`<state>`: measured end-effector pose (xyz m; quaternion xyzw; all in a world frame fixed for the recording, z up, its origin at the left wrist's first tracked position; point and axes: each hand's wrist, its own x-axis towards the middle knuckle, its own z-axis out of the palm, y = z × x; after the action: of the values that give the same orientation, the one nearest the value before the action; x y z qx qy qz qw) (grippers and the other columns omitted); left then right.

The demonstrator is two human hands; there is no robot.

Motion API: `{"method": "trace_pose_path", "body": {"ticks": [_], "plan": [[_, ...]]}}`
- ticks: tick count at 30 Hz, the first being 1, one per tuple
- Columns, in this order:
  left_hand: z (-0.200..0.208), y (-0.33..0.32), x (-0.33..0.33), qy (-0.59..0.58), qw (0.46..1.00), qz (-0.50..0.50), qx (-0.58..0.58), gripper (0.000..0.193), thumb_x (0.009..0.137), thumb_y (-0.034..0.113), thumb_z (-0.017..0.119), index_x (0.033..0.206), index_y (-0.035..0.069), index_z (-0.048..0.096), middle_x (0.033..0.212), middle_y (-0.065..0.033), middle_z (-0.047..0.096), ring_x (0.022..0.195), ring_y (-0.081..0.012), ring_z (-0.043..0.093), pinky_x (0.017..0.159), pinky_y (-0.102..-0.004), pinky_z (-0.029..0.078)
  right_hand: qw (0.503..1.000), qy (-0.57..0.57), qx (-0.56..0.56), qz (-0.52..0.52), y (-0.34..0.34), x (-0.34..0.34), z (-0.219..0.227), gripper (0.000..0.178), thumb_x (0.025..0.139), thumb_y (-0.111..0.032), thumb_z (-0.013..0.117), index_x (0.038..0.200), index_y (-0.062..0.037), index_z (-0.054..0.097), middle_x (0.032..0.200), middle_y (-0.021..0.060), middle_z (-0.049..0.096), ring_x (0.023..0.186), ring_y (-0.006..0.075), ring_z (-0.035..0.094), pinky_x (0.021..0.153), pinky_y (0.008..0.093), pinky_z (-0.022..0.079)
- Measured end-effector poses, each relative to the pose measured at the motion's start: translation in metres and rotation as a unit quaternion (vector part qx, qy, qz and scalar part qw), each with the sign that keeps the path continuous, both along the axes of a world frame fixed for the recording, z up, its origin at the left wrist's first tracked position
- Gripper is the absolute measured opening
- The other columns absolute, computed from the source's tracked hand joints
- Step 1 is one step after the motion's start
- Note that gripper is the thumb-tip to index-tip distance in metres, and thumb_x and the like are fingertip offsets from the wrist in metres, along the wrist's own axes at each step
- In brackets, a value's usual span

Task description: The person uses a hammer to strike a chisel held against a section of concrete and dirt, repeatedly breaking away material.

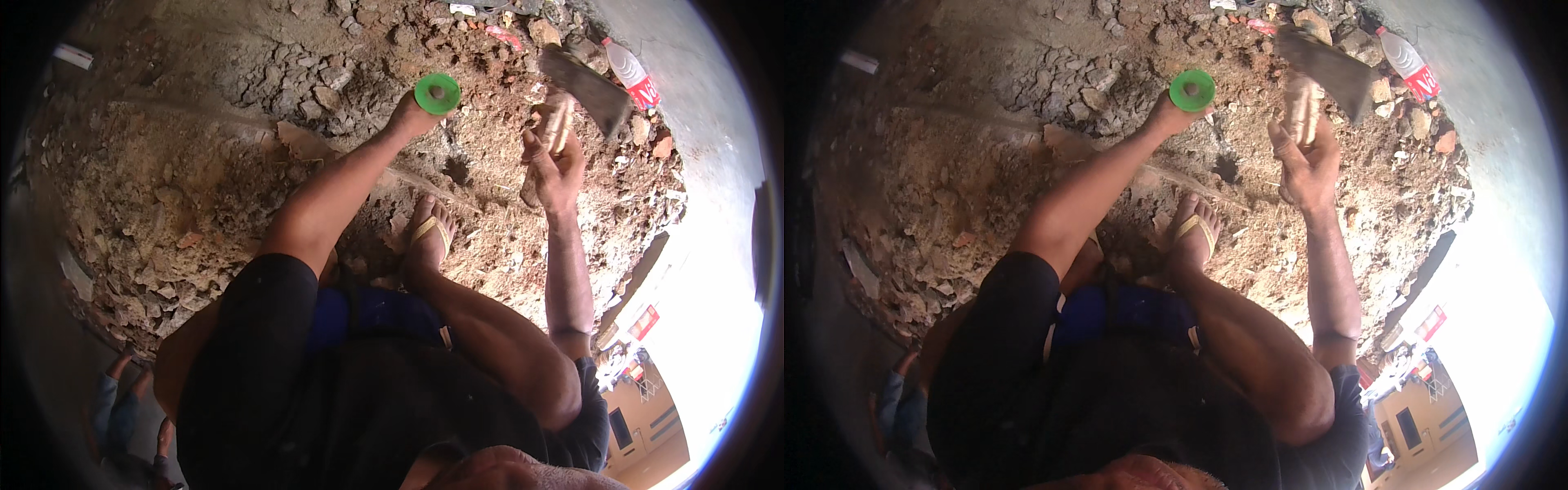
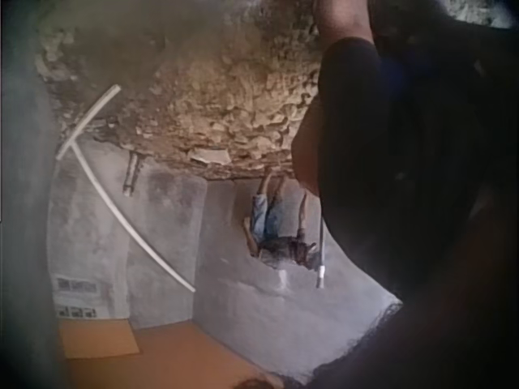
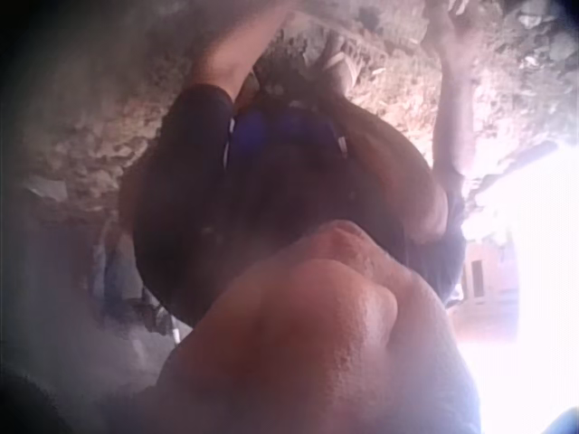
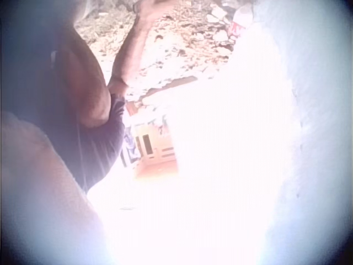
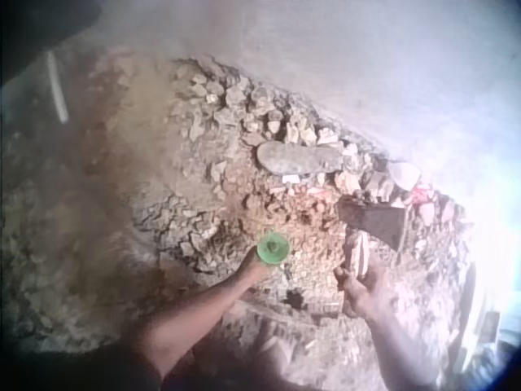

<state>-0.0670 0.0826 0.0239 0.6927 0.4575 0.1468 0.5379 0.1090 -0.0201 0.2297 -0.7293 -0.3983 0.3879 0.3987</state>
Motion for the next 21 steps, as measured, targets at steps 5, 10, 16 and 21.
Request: {"method": "trace_pose_path", "body": {"ticks": [5, 10, 16, 21], "plan": [[-0.001, -0.023, 0.006, -0.012, 0.998, -0.06, 0.01, 0.041, 0.087, 0.035, 0.067, 0.119, 0.012, 0.056, 0.106, -0.0089, 0.066, 0.098, -0.0194, 0.066, 0.083, -0.0312, 0.055, 0.986, -0.033, -0.151, 0.067, -0.007, -0.023, -0.021, 0.035, 0.093, -0.032, 0.059, 0.113, -0.0029, 0.054, 0.096, 0.0141, 0.067, 0.077, 0.0196, 0.066, 0.065, 0.0332, 0.059], [0.012, -0.02, 0.016, -0.031, 0.997, -0.037, 0.064, 0.03, 0.084, 0.029, 0.069, 0.105, 0.009, 0.062, 0.091, -0.0121, 0.069, 0.085, -0.0274, 0.068, 0.074, -0.0347, 0.056, 0.955, -0.131, -0.221, 0.148, -0.012, -0.017, -0.045, 0.03, 0.095, -0.028, 0.057, 0.115, -0.0057, 0.054, 0.089, 0.0128, 0.069, 0.069, 0.0188, 0.066, 0.051, 0.0317, 0.055], [-0.001, -0.015, 0.019, 0.016, 0.999, -0.04, 0.02, 0.026, 0.082, 0.029, 0.07, 0.099, 0.01, 0.066, 0.09, -0.011, 0.071, 0.089, -0.0246, 0.068, 0.075, -0.0353, 0.056, 0.971, -0.132, 0.194, 0.047, 0.026, 0.01, 0.088, 0.023, 0.095, -0.014, 0.055, 0.113, 0.0005, 0.054, 0.077, 0.0131, 0.064, 0.058, 0.0154, 0.061, 0.049, 0.0293, 0.051], [0.014, -0.014, 0.024, 0.017, 0.998, -0.039, 0.056, 0.024, 0.079, 0.026, 0.072, 0.094, 0.009, 0.065, 0.087, -0.015, 0.069, 0.082, -0.0298, 0.068, 0.072, -0.0369, 0.055, 0.954, -0.155, 0.248, 0.063, -0.001, 0.005, 0.016, 0.008, 0.091, -0.008, 0.058, 0.094, -0.0007, 0.061, 0.079, 0.0088, 0.064, 0.068, 0.0156, 0.062, 0.058, 0.0249, 0.053]]}}
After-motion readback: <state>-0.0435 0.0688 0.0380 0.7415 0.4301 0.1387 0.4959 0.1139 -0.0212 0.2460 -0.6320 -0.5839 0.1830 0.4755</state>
